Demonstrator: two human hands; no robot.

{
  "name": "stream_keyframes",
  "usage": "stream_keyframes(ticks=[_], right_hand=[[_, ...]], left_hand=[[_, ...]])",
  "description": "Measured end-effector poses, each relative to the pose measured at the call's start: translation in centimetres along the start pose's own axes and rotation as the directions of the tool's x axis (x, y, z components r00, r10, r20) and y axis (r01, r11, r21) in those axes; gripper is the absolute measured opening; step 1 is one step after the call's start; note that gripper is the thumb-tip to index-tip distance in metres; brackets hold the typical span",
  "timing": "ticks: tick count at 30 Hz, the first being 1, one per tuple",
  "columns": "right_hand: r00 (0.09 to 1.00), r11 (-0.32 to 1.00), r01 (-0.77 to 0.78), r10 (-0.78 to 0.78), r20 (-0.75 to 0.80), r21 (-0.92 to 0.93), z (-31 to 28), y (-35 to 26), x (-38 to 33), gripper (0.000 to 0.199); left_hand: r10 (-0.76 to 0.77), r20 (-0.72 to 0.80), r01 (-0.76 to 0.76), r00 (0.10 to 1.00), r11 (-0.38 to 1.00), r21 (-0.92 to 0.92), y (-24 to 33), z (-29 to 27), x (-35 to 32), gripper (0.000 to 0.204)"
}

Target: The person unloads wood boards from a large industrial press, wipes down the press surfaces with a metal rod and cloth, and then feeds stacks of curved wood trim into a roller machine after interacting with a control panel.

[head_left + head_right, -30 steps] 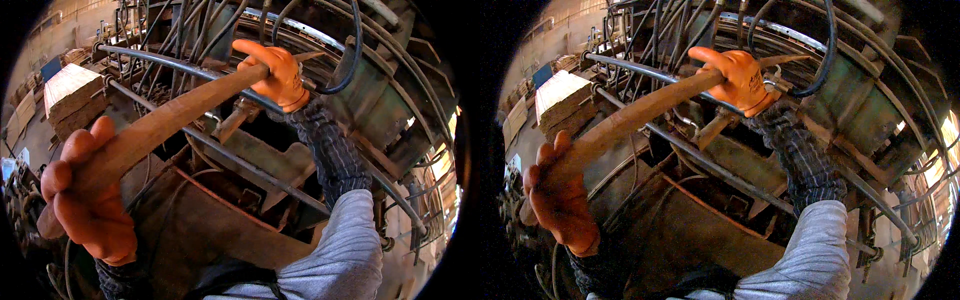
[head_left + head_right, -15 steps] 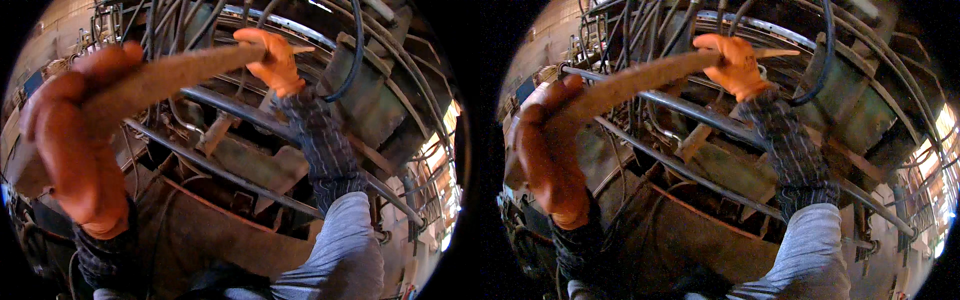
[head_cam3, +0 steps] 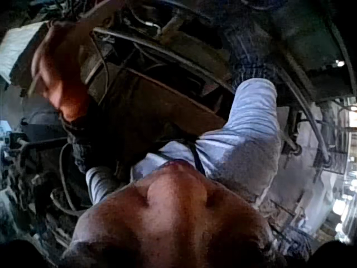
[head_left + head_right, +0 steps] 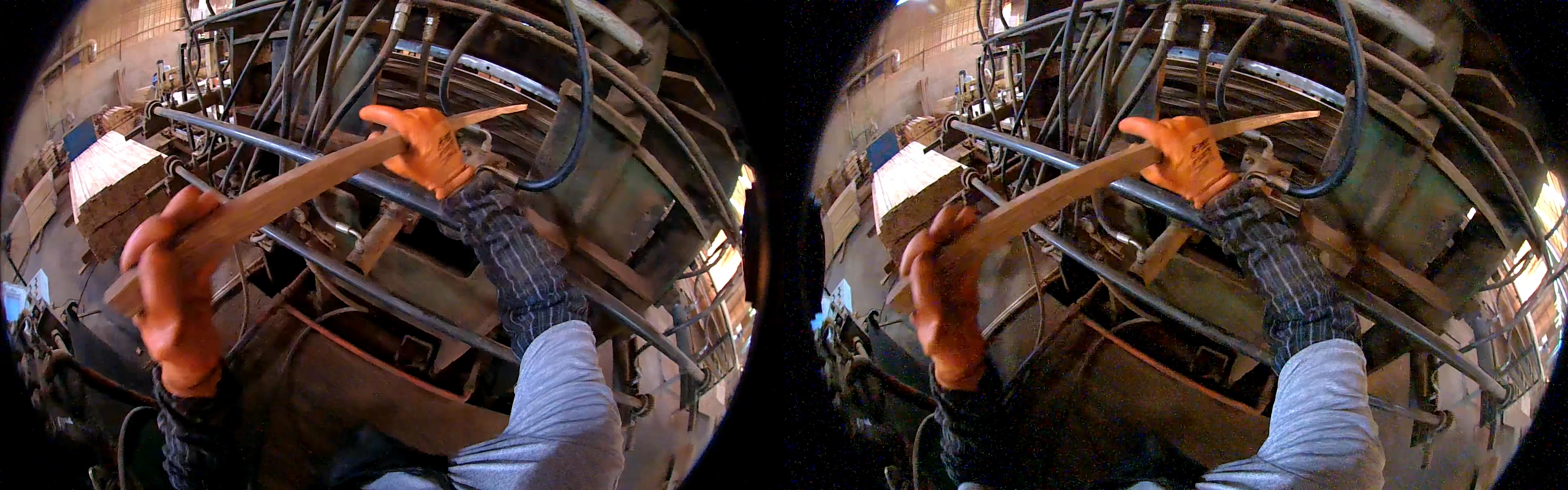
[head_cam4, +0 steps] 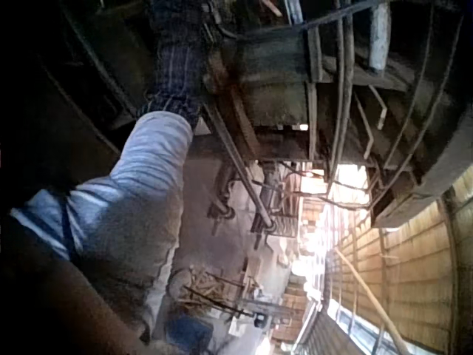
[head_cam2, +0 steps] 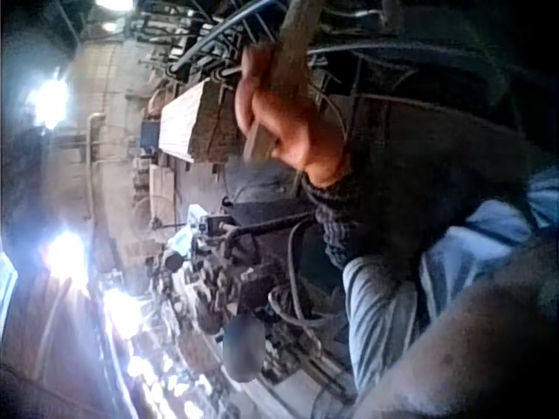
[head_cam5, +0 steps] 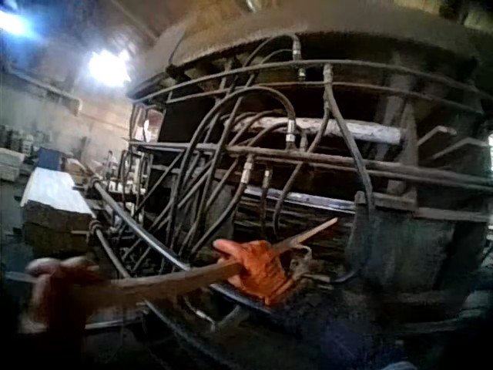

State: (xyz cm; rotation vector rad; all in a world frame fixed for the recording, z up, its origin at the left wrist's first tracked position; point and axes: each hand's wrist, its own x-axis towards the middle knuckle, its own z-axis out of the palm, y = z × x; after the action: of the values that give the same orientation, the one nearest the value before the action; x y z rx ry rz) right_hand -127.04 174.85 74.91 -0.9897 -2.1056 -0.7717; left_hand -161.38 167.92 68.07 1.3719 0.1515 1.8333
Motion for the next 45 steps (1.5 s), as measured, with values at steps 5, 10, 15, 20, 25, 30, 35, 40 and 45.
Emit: stream_keyframes(ticks=[5, 10, 15, 20, 25, 30, 35, 40, 45], right_hand=[[0.994, 0.994, 0.081, -0.076, 0.084, -0.067, 1.3, -2.1, 0.1, 0.054], [0.927, 0.991, 0.113, -0.129, 0.353, 0.066, 2.3, -5.5, 0.0, 0.044], [0.838, 0.798, 0.403, -0.519, 0.171, 0.447, 8.1, -21.5, 0.3, 0.039], [0.736, 0.648, 0.545, -0.674, 0.067, 0.532, 7.7, -41.7, 1.1, 0.033], [0.665, 0.343, 0.231, -0.738, 0.11, 0.91, 13.0, -54.2, -6.4, 0.03], [0.352, 0.203, 0.051, -0.92, 0.173, 0.978, 16.0, -66.5, -16.5, 0.048], [0.356, 0.083, -0.138, -0.926, 0.128, 0.987, 17.1, -68.5, -18.9, 0.049], [0.419, 0.34, -0.117, -0.835, 0.357, 0.933, 20.4, -62.5, -18.1, 0.045], [0.244, 0.664, -0.302, -0.64, 0.729, 0.684, 22.0, -51.8, -18.2, 0.054]], left_hand=[[0.017, -0.377, 0.099, 0.926, 0.953, 0.287, 5.7, -16.6, -5.9, 0.043], [0.2, -0.646, 0.038, 0.736, 0.941, 0.335, 15.6, -31.5, -19.0, 0.045], [0.056, -0.946, 0.004, 0.32, 0.998, 0.06, 25.7, -27.5, -26.4, 0.048], [0.184, -0.97, -0.125, 0.161, 0.978, 0.165, 35.7, -26.0, -36.6, 0.046], [0.526, -0.849, 0.031, -0.047, 0.85, 0.525, 44.9, -20.5, -42.5, 0.042], [0.656, -0.608, -0.059, 0.447, 0.699, 0.712, 49.3, -15.5, -48.1, 0.05], [0.632, -0.694, 0.535, 0.344, 0.476, 0.698, 39.7, -14.8, -48.7, 0.042], [0.519, -0.787, 0.778, 0.334, 0.319, 0.541, 30.0, -17.9, -63.1, 0.029], [0.387, -0.869, 0.951, 0.308, -0.133, 0.278, 25.2, -21.8, -67.7, 0.041]])
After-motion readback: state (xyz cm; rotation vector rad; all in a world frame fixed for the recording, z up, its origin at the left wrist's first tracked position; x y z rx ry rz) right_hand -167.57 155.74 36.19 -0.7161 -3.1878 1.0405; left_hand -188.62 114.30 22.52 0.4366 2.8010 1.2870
